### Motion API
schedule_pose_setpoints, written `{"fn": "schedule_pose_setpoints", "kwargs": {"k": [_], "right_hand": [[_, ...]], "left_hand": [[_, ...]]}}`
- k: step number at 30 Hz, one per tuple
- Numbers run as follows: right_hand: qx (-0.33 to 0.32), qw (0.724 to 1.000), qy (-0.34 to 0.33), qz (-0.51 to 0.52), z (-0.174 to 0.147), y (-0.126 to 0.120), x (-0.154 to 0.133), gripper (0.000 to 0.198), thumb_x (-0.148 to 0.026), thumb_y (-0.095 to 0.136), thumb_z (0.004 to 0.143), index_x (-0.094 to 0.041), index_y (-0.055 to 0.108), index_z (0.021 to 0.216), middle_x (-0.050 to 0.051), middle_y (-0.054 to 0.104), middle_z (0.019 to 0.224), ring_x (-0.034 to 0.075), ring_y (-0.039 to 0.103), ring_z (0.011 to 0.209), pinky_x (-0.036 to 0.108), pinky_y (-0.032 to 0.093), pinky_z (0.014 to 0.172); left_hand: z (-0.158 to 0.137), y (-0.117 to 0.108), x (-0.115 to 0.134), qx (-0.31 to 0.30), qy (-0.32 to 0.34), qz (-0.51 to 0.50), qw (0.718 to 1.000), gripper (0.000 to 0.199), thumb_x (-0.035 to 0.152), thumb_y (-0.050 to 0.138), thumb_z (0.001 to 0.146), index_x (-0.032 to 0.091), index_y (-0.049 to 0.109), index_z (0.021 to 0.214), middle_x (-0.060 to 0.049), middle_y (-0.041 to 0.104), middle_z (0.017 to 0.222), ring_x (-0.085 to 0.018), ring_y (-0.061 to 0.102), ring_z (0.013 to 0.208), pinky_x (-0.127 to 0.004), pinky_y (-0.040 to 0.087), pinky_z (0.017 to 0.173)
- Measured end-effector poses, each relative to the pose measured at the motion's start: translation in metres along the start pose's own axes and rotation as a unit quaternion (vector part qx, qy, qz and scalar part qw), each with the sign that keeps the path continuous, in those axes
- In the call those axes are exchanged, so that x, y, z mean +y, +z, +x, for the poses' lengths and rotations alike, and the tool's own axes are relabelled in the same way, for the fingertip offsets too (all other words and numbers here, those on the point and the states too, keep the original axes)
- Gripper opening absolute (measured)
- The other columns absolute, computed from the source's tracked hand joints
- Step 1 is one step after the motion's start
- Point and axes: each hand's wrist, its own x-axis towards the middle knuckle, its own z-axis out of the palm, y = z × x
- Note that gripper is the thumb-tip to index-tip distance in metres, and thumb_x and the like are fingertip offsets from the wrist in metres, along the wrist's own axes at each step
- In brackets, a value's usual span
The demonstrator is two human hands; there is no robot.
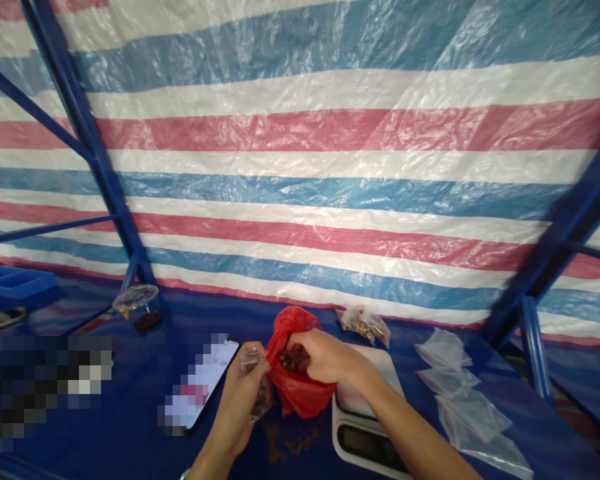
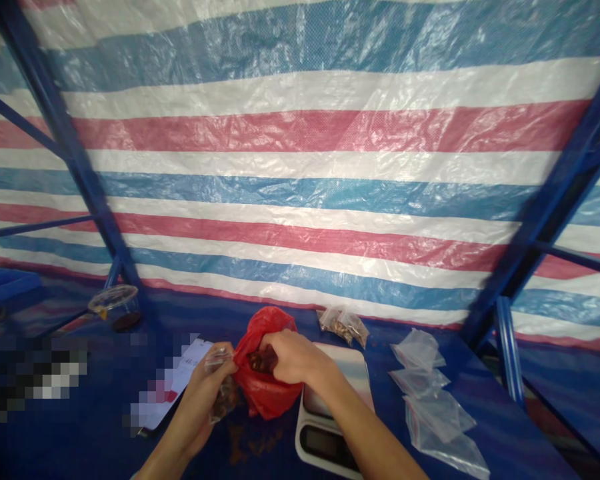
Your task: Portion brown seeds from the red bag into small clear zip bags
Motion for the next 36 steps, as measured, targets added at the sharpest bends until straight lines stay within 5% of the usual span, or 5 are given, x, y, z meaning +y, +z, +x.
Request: {"fn": "schedule_pose_setpoints", "kwargs": {"k": [6,15,22,29,36], "right_hand": [[-0.018,0.996,-0.010,0.082,0.004,0.006,0.008,0.044,0.002,0.058,0.069,-0.019,0.072,0.105,0.006,0.080,0.104,0.022,0.075,0.093,0.024,0.052,0.074],[-0.013,0.988,0.008,0.155,-0.004,-0.021,0.017,0.033,-0.005,0.058,0.083,-0.017,0.066,0.112,0.007,0.078,0.102,0.023,0.073,0.095,0.030,0.055,0.080],[0.026,0.988,-0.002,0.151,-0.018,-0.052,0.010,0.028,-0.015,0.061,0.089,-0.019,0.066,0.117,0.008,0.073,0.120,0.022,0.068,0.109,0.036,0.052,0.097],[0.069,0.991,0.032,0.108,-0.031,-0.076,-0.004,0.028,-0.016,0.059,0.090,-0.020,0.067,0.116,0.005,0.073,0.111,0.020,0.066,0.098,0.034,0.050,0.090],[0.051,0.991,0.052,0.109,-0.028,-0.070,-0.007,0.031,-0.023,0.062,0.093,-0.023,0.067,0.123,0.006,0.073,0.118,0.022,0.067,0.103,0.034,0.052,0.092]], "left_hand": [[-0.001,0.000,-0.004,-0.010,0.005,0.041,0.999,0.026,0.034,0.074,0.072,0.023,0.053,0.084,0.009,0.049,0.060,-0.008,0.044,0.045,-0.019,0.034,0.045],[-0.004,-0.023,0.023,0.001,0.148,0.196,0.969,0.026,0.040,0.075,0.078,0.022,0.060,0.088,0.001,0.063,0.078,-0.017,0.061,0.073,-0.027,0.049,0.068],[0.032,0.023,0.064,-0.066,0.211,0.173,0.960,0.023,0.032,0.070,0.080,0.021,0.052,0.087,0.004,0.055,0.075,-0.013,0.053,0.070,-0.025,0.045,0.069],[0.069,0.042,0.032,-0.243,0.161,0.166,0.942,0.023,0.032,0.071,0.083,0.020,0.052,0.087,0.004,0.054,0.075,-0.012,0.050,0.067,-0.024,0.040,0.063],[0.061,0.030,-0.002,-0.244,0.134,0.152,0.948,0.016,0.024,0.069,0.082,0.020,0.059,0.094,0.002,0.059,0.079,-0.014,0.055,0.070,-0.024,0.043,0.065]]}}
